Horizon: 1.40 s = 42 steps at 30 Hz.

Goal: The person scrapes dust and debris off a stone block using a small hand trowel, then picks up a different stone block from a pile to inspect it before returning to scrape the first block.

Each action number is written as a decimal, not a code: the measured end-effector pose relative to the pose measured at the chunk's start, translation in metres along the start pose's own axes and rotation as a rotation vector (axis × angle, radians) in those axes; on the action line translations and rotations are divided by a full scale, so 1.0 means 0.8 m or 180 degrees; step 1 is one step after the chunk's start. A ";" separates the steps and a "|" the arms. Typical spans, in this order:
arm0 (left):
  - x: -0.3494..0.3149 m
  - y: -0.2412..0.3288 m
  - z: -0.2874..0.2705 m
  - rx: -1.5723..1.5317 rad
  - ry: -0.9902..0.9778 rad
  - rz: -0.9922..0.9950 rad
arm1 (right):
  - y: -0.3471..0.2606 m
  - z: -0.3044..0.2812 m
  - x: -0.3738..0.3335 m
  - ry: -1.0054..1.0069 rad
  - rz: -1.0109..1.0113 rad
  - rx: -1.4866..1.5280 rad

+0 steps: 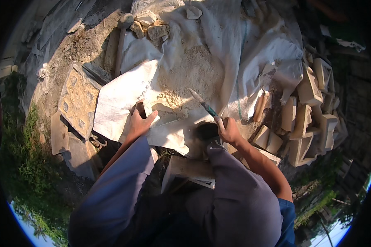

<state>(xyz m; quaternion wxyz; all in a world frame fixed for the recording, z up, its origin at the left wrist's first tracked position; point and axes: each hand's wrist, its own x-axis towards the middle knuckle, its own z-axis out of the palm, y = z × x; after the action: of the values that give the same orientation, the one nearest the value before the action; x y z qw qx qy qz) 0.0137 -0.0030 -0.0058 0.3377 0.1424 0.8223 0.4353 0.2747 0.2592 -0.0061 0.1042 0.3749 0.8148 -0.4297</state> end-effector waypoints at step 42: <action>0.009 -0.018 -0.001 0.0330 -0.0015 -0.0195 | -0.006 -0.031 0.009 -0.0028 0.0040 0.0262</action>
<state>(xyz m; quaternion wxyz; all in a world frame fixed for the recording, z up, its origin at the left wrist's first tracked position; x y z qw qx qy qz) 0.0087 -0.0081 -0.0199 0.3450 0.1354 0.8469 0.3813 0.2700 0.2806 0.0090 0.0950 0.3820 0.7937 -0.4638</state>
